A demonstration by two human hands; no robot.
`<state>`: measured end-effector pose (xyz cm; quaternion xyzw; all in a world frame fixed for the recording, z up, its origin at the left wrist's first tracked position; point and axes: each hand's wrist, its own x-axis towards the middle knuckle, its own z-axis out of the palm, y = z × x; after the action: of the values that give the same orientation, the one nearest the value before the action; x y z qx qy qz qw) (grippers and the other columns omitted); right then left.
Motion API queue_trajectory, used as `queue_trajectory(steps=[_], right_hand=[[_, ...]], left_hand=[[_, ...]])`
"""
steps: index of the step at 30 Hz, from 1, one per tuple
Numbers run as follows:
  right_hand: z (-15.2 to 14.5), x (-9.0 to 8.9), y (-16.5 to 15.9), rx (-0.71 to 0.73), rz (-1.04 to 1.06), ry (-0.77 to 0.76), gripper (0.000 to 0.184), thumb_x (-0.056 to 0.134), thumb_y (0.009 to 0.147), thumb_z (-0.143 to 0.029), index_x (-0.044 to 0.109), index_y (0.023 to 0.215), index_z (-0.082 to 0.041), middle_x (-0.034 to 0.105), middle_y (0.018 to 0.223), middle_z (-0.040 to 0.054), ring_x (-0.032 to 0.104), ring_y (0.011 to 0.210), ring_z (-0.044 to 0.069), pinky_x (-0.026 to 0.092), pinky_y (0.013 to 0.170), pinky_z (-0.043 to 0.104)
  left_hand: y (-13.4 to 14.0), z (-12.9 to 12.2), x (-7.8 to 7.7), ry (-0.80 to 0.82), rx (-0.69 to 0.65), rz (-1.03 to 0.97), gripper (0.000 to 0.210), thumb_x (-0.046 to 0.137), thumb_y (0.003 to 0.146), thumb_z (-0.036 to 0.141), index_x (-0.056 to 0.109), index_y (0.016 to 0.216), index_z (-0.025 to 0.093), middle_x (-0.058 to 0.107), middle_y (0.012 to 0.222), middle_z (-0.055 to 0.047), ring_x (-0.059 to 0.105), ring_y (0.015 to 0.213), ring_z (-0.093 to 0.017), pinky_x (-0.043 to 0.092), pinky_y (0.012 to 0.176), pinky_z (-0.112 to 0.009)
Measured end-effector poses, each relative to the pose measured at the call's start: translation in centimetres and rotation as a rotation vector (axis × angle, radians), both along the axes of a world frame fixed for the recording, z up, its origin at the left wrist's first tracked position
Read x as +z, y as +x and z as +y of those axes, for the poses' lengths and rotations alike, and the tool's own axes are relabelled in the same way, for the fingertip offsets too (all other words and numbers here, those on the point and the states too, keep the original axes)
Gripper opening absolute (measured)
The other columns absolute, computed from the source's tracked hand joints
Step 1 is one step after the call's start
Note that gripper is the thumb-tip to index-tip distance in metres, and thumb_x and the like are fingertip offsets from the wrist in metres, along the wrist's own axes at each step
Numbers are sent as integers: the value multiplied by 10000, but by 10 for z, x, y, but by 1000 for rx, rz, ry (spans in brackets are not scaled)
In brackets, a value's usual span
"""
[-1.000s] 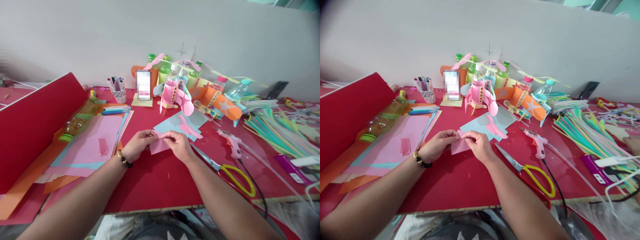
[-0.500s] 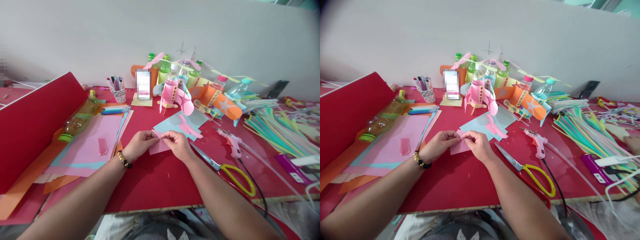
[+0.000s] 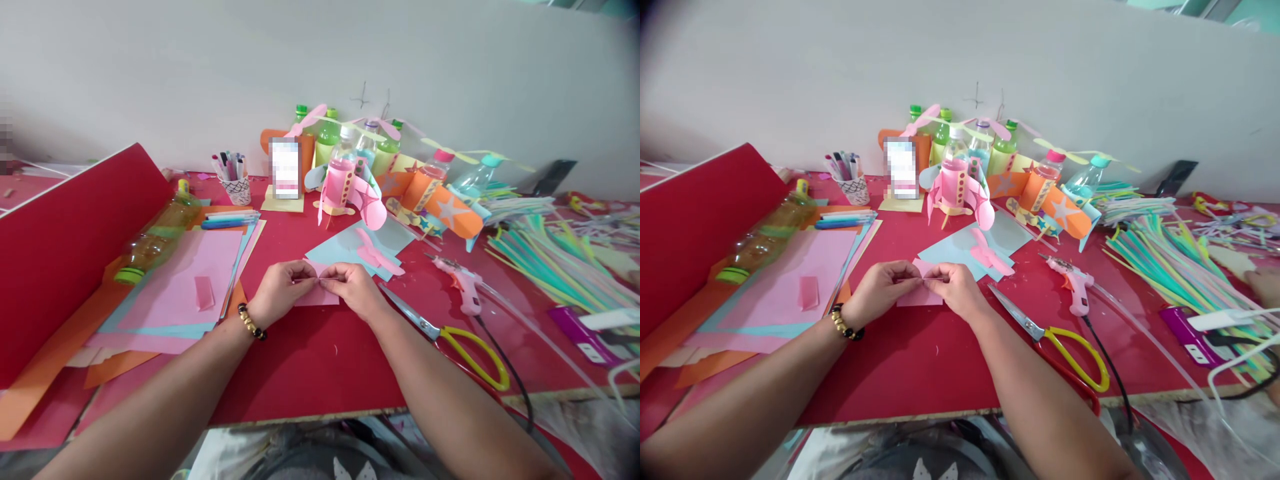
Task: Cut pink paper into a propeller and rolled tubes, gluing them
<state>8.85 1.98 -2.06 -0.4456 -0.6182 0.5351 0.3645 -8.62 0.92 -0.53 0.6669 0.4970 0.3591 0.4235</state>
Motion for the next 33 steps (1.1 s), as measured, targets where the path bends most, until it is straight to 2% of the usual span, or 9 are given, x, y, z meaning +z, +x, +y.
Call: queue_trajectory(steps=[9,15,20,25,33], right_hand=[[0,-2,1,-27,0,-102,159,687,680,-331,664,721,-178,615,595,-12,521,525,115,388,517,243],[-2,-3,-1,32,156,-254,171,690,683,-334,654,732,-174,603,525,-15,552,444,132,440,464,260],[-4,0,-2,25,167,-257,139,678,694,-298,642,681,-165,580,496,-26,522,394,105,411,408,227],[-5,2,-4,26,177,-289,104,668,678,-245,630,649,-153,565,477,-36,498,355,92,403,379,219],[-5,4,-4,42,207,-298,89,643,679,-232,641,668,-144,592,492,-30,513,369,90,408,389,208]], left_hand=[[2,-3,4,77,35,152,130,527,700,193,654,704,165,638,688,17,539,634,-113,395,600,-195],[2,-4,3,69,68,147,123,529,697,191,647,691,160,624,656,18,519,600,-106,380,571,-195],[2,-4,2,82,44,143,120,529,699,177,647,689,158,632,660,16,523,599,-104,386,574,-195],[0,-5,0,170,-28,193,127,527,693,145,653,688,166,639,665,18,539,605,-99,394,584,-191],[1,-8,5,358,-22,318,156,519,674,88,655,678,164,627,659,2,527,599,-96,395,588,-195]])
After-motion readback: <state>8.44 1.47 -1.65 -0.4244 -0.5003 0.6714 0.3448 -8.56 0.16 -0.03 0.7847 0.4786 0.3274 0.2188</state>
